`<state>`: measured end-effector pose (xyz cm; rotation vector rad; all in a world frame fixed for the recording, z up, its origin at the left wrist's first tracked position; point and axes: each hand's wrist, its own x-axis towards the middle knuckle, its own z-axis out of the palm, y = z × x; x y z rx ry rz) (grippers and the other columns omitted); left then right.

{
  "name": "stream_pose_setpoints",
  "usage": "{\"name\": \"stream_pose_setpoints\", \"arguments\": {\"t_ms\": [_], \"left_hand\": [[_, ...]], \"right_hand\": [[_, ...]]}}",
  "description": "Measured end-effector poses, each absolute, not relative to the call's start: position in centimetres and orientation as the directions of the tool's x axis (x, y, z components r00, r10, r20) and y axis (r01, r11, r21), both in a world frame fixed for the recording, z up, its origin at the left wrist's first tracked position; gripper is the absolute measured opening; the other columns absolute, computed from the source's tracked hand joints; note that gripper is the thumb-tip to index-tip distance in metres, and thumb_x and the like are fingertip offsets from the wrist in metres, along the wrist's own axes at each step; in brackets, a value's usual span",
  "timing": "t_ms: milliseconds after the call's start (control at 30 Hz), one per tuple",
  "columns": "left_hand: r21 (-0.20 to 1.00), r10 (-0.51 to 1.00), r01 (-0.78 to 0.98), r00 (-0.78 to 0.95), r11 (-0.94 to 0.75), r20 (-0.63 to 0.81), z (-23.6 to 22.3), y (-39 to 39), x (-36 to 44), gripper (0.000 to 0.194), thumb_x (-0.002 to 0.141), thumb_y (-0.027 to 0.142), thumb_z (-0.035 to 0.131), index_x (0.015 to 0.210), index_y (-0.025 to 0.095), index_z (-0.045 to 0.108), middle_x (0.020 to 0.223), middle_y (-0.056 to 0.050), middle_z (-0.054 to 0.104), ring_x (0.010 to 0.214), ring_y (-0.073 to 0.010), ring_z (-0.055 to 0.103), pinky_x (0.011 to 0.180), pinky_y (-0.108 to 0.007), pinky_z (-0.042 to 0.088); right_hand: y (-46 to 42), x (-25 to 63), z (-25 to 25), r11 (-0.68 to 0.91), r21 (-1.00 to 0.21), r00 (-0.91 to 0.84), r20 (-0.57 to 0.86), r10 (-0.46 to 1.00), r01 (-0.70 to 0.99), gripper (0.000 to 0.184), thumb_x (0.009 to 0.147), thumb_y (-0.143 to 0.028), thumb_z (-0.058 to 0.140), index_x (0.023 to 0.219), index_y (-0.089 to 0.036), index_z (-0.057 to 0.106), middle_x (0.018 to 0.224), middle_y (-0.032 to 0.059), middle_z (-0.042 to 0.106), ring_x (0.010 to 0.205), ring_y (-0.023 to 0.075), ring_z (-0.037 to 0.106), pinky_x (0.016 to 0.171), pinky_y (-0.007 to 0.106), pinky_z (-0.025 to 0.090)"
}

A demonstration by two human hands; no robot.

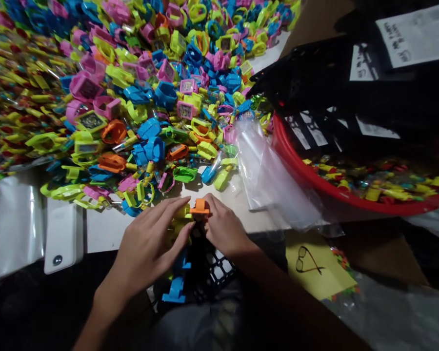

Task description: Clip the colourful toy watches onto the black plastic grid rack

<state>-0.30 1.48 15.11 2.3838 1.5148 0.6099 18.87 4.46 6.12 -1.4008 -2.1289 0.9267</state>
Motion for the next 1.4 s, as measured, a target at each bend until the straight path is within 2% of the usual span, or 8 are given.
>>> {"name": "stream_pose_setpoints", "arguments": {"t_ms": [233,433,567,667,733,967,1167,1400], "left_hand": [[0.388,0.902,0.815,0.367,-0.429,0.226,15.0,1.4,-0.2,0.051,0.109,0.033,0.052,0.155,0.014,0.043,0.132,-0.014,0.073,0.112,-0.0283,0.073,0.09,-0.042,0.059],[0.377,0.939,0.863,0.278,-0.337,0.203,14.7,2.3,-2.3,0.053,0.11,0.033,0.049,0.162,0.026,0.04,0.133,-0.011,0.07,0.113,-0.0272,0.073,0.092,-0.042,0.061],[0.412,0.959,0.868,0.226,-0.278,0.171,14.8,2.5,-3.6,0.053,0.111,0.035,0.05,0.162,0.029,0.041,0.136,-0.009,0.07,0.118,-0.0264,0.072,0.096,-0.041,0.061],[0.424,0.964,0.869,0.2,-0.256,0.173,14.9,2.7,-3.8,0.052,0.11,0.034,0.053,0.161,0.029,0.043,0.137,-0.008,0.07,0.12,-0.0269,0.072,0.097,-0.043,0.061],[0.416,0.968,0.878,0.179,-0.237,0.175,14.9,2.9,-3.6,0.051,0.109,0.033,0.054,0.159,0.028,0.045,0.136,-0.008,0.071,0.118,-0.0279,0.072,0.096,-0.044,0.062],[0.342,0.969,0.913,0.166,-0.221,0.183,15.0,3.0,-3.3,0.051,0.109,0.031,0.053,0.16,0.028,0.045,0.13,-0.007,0.072,0.105,-0.026,0.074,0.085,-0.038,0.061],[0.348,0.97,0.912,0.159,-0.216,0.184,14.9,3.1,-3.4,0.046,0.11,0.032,0.053,0.155,0.032,0.052,0.126,-0.004,0.073,0.102,-0.0228,0.074,0.082,-0.034,0.058],[0.421,0.978,0.888,0.124,-0.184,0.165,15.1,3.0,-3.2,0.044,0.109,0.034,0.054,0.153,0.03,0.053,0.132,-0.004,0.073,0.108,-0.0241,0.073,0.088,-0.036,0.057]], "right_hand": [[4.7,17.6,6.8,0.357,-0.618,-0.442,0.016,0.897,0.7,0.052,0.069,0.003,0.049,0.115,-0.019,0.055,0.11,0.0111,0.062,0.099,0.0286,0.065,0.08,0.04,0.059],[6.9,16.3,7.5,0.448,-0.703,-0.524,0.125,0.842,0.552,0.049,0.088,0.002,0.045,0.13,-0.02,0.055,0.123,0.0104,0.062,0.111,0.0225,0.067,0.094,0.035,0.061],[8.7,16.0,8.1,0.478,-0.637,-0.387,0.289,0.876,0.605,0.043,0.103,-0.015,0.052,0.146,-0.021,0.051,0.137,0.0148,0.055,0.133,0.0306,0.055,0.115,0.052,0.051],[10.4,15.3,8.2,0.404,-0.574,-0.256,0.323,0.911,0.712,0.051,0.098,-0.023,0.067,0.147,-0.017,0.053,0.138,0.0202,0.055,0.132,0.041,0.052,0.111,0.064,0.047],[11.3,14.8,8.1,0.388,-0.601,-0.237,0.317,0.918,0.699,0.04,0.095,-0.019,0.069,0.134,-0.015,0.062,0.134,0.0203,0.059,0.13,0.0427,0.052,0.11,0.066,0.045],[10.8,16.7,8.9,0.428,-0.78,-0.175,0.393,0.903,0.457,0.021,0.103,-0.026,0.06,0.124,-0.021,0.062,0.129,0.0116,0.065,0.126,0.028,0.062,0.11,0.047,0.052],[8.4,18.6,8.6,0.291,-0.926,-0.171,0.254,0.952,0.243,0.021,0.109,-0.039,0.053,0.124,-0.023,0.056,0.116,0.0076,0.066,0.087,0.0189,0.07,0.075,0.032,0.061],[5.5,19.1,7.3,0.026,-0.991,-0.166,0.004,0.986,0.129,0.027,0.11,-0.051,0.049,0.122,-0.027,0.043,0.091,0.0024,0.072,0.069,0.0198,0.071,0.062,0.031,0.058]]}}
